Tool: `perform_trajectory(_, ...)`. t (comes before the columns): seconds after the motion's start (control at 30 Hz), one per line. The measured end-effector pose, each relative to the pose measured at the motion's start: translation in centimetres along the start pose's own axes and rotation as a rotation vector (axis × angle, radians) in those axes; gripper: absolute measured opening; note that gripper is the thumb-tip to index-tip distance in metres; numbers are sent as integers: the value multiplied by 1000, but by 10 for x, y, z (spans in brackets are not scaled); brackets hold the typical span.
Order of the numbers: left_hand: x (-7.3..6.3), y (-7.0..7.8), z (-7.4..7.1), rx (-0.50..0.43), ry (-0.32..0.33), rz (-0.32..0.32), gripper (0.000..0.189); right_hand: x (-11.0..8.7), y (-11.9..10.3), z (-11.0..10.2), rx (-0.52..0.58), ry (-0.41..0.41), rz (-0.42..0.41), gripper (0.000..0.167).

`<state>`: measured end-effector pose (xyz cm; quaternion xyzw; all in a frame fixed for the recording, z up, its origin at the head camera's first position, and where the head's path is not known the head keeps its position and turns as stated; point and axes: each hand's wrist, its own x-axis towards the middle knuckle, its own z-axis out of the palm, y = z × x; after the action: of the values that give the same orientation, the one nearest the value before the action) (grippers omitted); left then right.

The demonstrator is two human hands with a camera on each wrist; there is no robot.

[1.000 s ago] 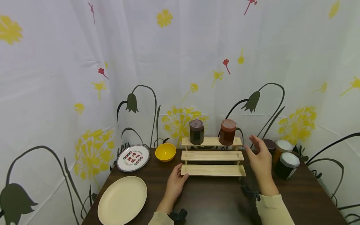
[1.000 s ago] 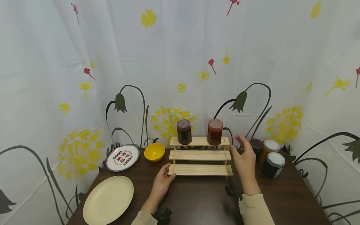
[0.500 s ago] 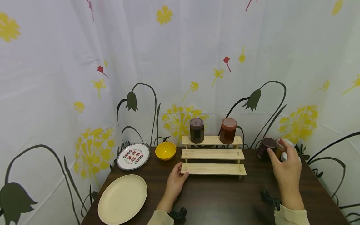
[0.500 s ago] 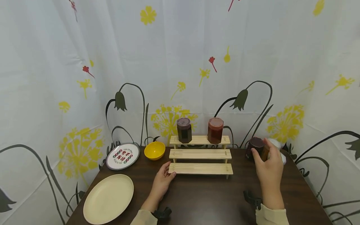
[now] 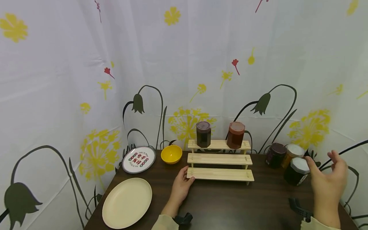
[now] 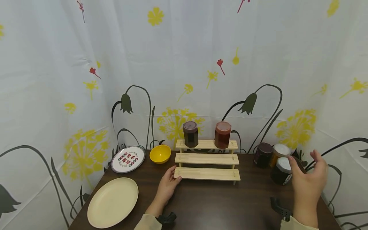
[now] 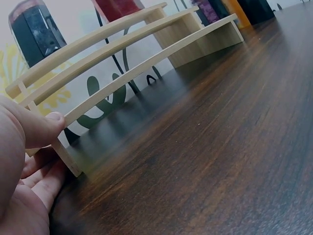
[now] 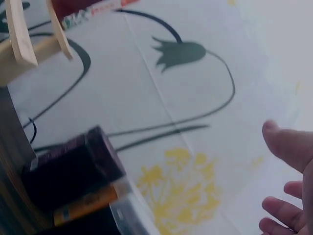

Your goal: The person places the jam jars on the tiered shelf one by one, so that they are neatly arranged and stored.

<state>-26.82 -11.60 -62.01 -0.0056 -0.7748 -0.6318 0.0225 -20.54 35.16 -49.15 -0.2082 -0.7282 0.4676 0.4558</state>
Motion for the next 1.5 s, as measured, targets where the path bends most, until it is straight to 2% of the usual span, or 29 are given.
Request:
perform_trajectory(0.13,-1,0,-2,-13,-2,-9,64,3,11,-5,1,-4,74,85)
perform_trajectory(0.3,0,-1,-6,-24,8,2,65,8,30,0,27,-43,150,91)
perform_trajectory(0.57,-2,-4,-8,-21,12,0,64,3,66,14,12,-138,134,95)
perform_trajectory(0.83,0,-5,-6,-32,7,-3,64,-8,96,27,-22,-291,303,102)
perform_trajectory(0.97,0,-3,-5,-28,9,-6,64,-11,102,34,-34,-337,305,105)
perform_trajectory(1.17,2,1,-3,-20,8,2,64,-15,110,39,-50,-348,284,103)
perform_trajectory(1.33,2,1,-1,-19,5,-1,63,-19,118,38,-73,-389,326,104)
perform_trajectory(1.5,2,0,1,-27,-5,-1,63,-20,124,36,-77,-395,354,98)
